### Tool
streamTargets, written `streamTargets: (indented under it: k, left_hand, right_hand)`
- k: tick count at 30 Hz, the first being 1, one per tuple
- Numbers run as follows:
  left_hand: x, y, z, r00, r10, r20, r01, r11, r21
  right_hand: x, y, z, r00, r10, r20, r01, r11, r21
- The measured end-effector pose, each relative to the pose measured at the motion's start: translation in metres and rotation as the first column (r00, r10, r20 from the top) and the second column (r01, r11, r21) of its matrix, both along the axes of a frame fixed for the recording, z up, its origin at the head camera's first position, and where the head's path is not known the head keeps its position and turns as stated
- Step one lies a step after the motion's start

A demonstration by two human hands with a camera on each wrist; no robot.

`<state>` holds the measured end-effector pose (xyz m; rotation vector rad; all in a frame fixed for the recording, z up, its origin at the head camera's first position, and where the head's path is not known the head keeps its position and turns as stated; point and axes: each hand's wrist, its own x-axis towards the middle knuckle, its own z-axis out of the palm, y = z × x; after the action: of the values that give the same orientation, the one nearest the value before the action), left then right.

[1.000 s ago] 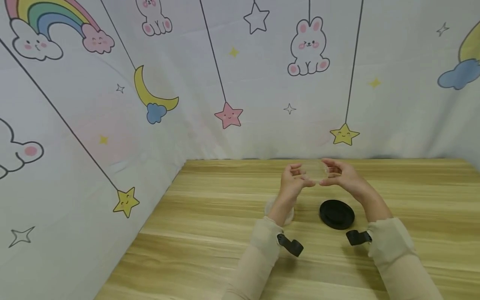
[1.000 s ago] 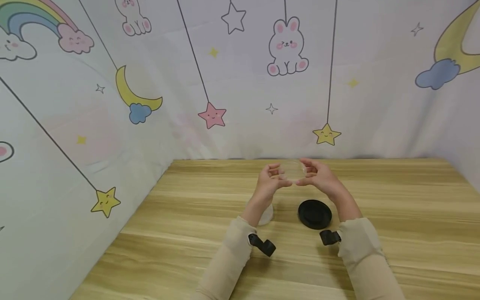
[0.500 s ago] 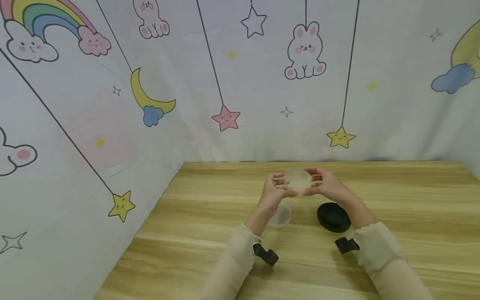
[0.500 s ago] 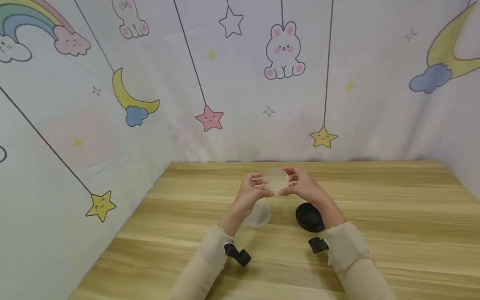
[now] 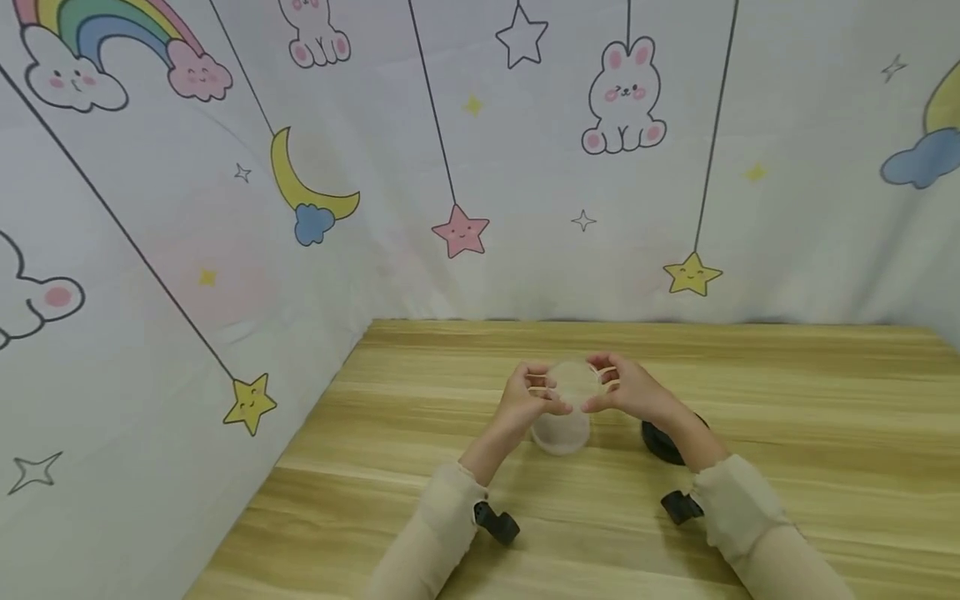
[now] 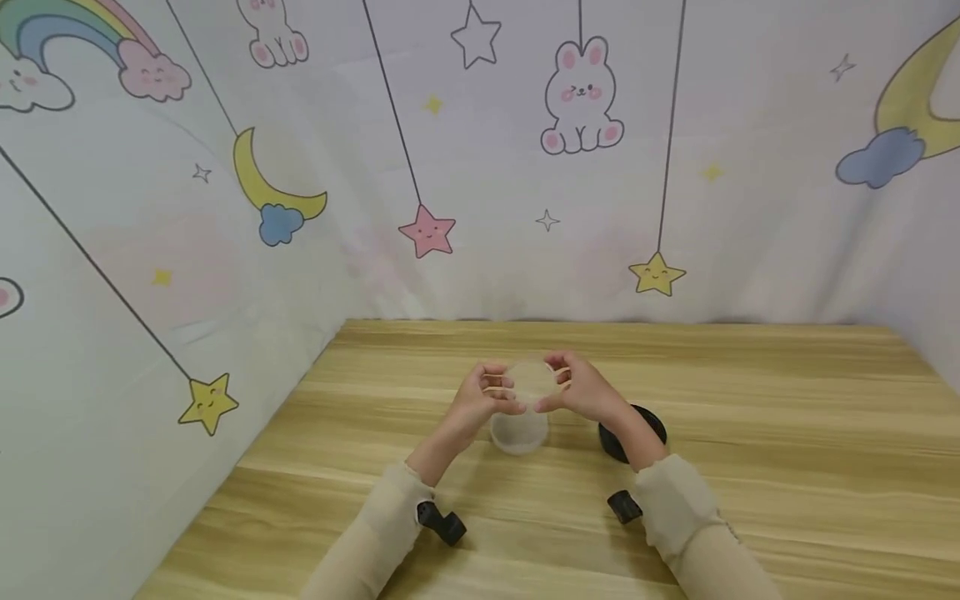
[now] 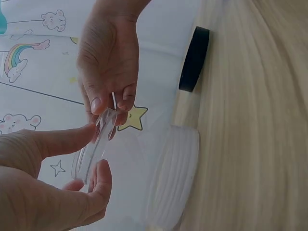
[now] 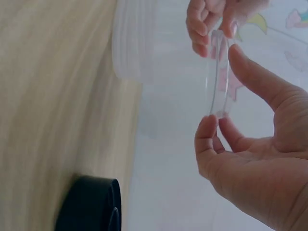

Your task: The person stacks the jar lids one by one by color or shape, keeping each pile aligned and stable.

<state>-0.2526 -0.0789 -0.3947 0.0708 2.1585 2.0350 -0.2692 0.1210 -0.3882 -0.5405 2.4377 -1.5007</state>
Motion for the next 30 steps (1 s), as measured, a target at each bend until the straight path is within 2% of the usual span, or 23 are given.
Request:
streamTargets:
  k: [5,14,23,30]
  left_hand:
    - [0.001,-0.012,-0.005,0.999,-0.028,-0.039,0.024,0.995,-0.097]
    - [-0.001,-0.026,-0.018,0.997,-0.07,-0.03,0.062,0.977,-0.204]
    - [-0.004,-0.036,-0.03,0.989,-0.144,0.038,0.149,0.968,-0.202]
    - [-0.005,-0.039,-0.036,0.982,-0.187,0.035,0.19,0.962,-0.196]
  right_hand:
    - [0.0,-0.009,-0.006,1.0,0.008,-0.029,-0.008,1.0,0.0]
    - [0.004,-0.019,-0.015,1.0,0.001,-0.002,-0.001,0.999,0.038]
    - [0.006,-0.022,-0.021,1.0,0.028,-0.006,-0.028,0.997,0.07]
    - [0.008,-0.022,-0.023,0.997,0.076,0.032,-0.078,0.993,0.083]
